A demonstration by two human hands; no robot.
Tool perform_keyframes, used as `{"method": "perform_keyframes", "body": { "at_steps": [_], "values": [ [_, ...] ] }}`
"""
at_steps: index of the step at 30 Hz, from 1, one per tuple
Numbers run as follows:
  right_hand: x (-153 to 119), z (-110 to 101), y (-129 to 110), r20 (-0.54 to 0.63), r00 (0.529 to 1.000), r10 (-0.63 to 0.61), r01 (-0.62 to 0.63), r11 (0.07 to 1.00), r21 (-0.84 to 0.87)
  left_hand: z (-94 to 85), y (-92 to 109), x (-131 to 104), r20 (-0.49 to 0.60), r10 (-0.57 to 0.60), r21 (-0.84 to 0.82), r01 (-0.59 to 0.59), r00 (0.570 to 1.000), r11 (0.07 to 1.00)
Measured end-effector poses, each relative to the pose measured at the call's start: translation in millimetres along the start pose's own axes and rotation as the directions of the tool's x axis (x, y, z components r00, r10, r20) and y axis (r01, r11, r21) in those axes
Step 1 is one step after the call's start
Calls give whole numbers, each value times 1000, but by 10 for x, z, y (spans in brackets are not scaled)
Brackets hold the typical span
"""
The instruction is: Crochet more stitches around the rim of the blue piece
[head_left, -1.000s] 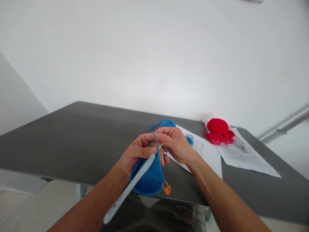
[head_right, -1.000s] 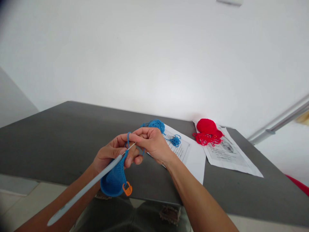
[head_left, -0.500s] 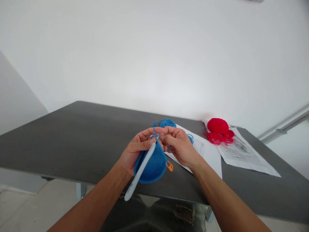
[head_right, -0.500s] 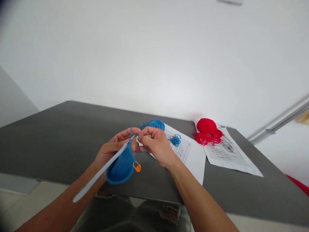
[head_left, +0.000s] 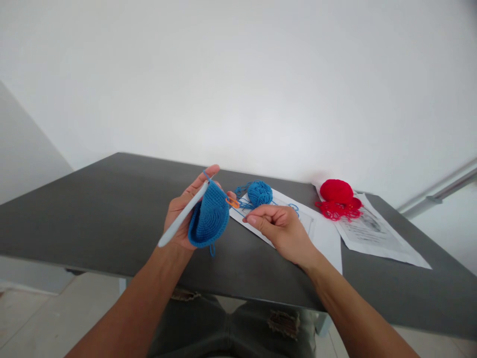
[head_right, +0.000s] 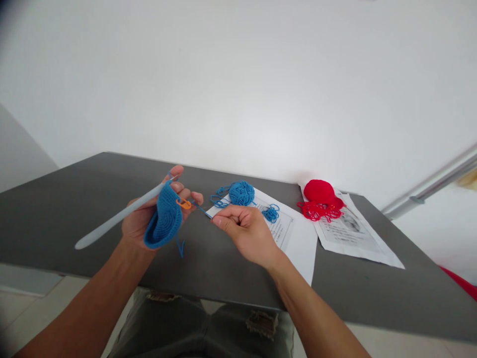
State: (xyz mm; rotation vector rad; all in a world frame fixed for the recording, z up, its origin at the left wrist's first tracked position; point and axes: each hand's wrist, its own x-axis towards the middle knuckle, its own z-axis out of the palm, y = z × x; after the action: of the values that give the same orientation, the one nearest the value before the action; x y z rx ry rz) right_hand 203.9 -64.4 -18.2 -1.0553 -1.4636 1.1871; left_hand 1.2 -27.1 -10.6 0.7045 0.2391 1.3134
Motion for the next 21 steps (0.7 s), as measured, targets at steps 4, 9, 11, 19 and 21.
{"method": "perform_keyframes", "body": {
  "at_steps": [4, 9, 11, 19, 21],
  "values": [
    [-66, 39, -19, -27, 999, -35, 33, 996, -80, 23, 29, 1, -66, 25, 44, -23, 998, 999],
    [-88, 139, -65, -96, 993, -64, 57, 996, -70, 66, -49, 13, -160, 12, 120, 7, 987, 993],
    [-80, 183, -84, -118, 991, -70, 66, 997, -36, 92, -113, 15, -192, -1, 128, 27, 981, 991],
    [-50, 159, -128, -208, 977, -57, 93, 981, 172, 173, -275, -45, -241, -21, 122, 52, 970, 991],
    [-61, 123, -133, -222, 974, -52, 97, 975, 198, 170, -261, -45, -246, -22, 126, 54, 969, 991]
  ]
}}
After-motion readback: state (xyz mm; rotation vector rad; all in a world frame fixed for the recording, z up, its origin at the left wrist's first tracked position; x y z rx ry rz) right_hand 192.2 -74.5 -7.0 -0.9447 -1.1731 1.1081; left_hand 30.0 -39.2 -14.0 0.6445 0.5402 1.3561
